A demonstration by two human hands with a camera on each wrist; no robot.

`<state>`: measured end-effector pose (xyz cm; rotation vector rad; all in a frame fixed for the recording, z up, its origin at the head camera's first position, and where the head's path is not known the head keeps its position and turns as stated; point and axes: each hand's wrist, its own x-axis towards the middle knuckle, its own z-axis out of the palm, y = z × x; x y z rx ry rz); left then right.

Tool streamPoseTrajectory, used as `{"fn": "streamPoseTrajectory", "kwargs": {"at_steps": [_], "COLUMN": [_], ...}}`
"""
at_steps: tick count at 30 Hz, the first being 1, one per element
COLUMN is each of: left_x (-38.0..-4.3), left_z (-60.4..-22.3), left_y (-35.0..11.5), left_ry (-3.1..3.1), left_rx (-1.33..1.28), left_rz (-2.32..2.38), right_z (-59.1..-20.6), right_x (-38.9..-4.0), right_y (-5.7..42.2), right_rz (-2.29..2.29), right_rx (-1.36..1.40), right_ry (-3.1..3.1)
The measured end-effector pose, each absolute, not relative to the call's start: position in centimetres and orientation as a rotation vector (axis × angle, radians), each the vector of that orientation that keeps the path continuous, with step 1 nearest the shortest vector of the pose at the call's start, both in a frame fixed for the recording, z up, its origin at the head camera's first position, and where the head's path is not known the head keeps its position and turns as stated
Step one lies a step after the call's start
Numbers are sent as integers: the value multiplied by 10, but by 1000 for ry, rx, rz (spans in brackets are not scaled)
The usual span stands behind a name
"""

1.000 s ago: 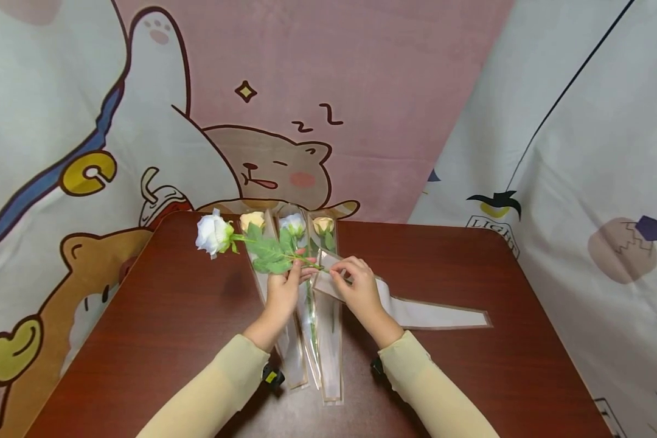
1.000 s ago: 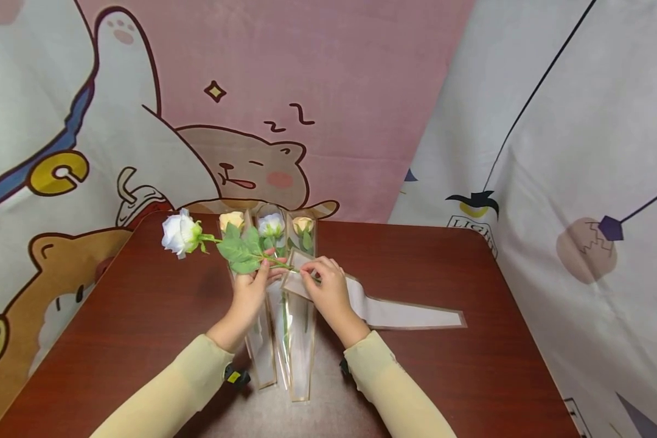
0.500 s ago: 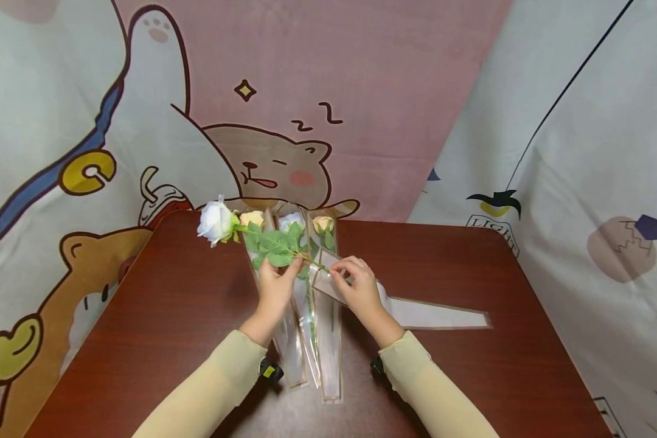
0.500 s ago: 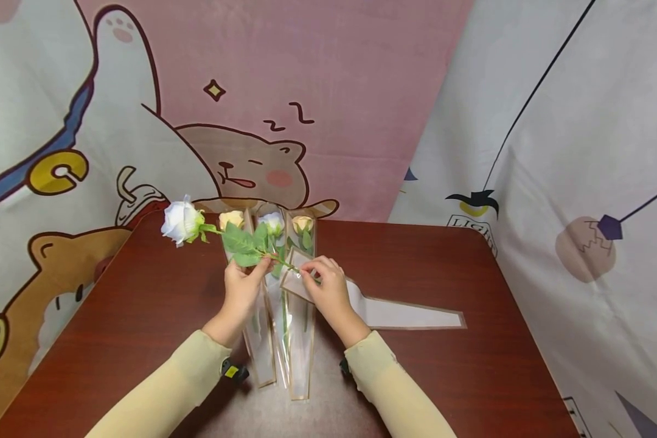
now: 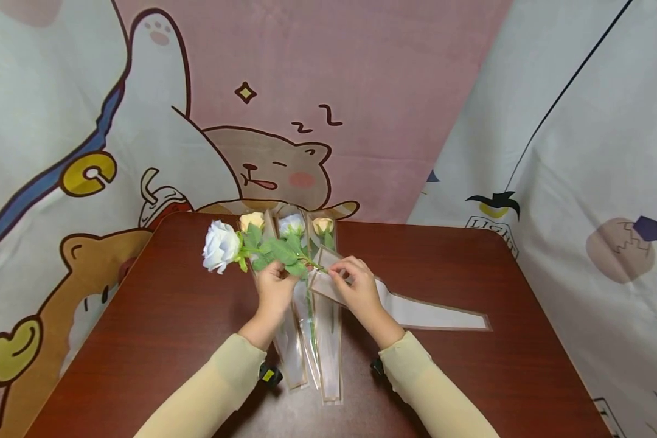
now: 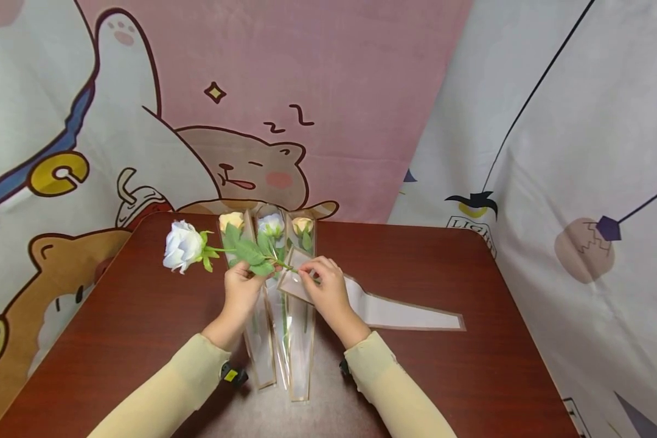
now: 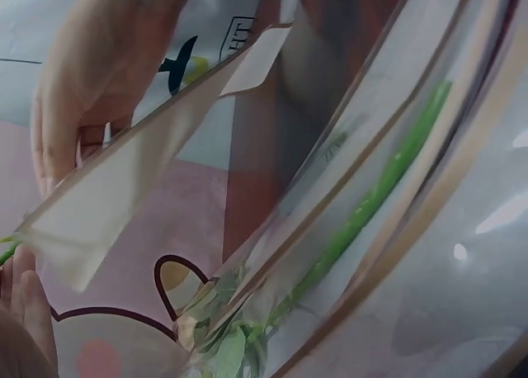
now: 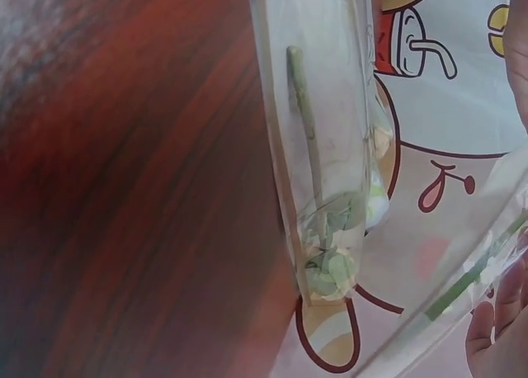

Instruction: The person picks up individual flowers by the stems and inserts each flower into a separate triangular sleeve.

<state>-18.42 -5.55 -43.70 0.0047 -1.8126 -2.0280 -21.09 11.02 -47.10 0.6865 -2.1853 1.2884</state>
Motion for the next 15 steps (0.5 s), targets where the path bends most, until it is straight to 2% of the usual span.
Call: {"fn": "streamPoseTrajectory", "kwargs": {"at_steps": [5,15], "left_x": [-179,-189], "left_z": [-430,-450], "left_y": [-53,-57], "left_ry": [-1850,-1740], "left_rx": [20,-2], "left_rz": [-2049,-2182], "right_z": [-471,-470], "right_x": [-211,-210], "right_y": [109,110], "right_rz": [1305,1277], "right_rx": [698,676], "right_ry": [-2170,-2199]}}
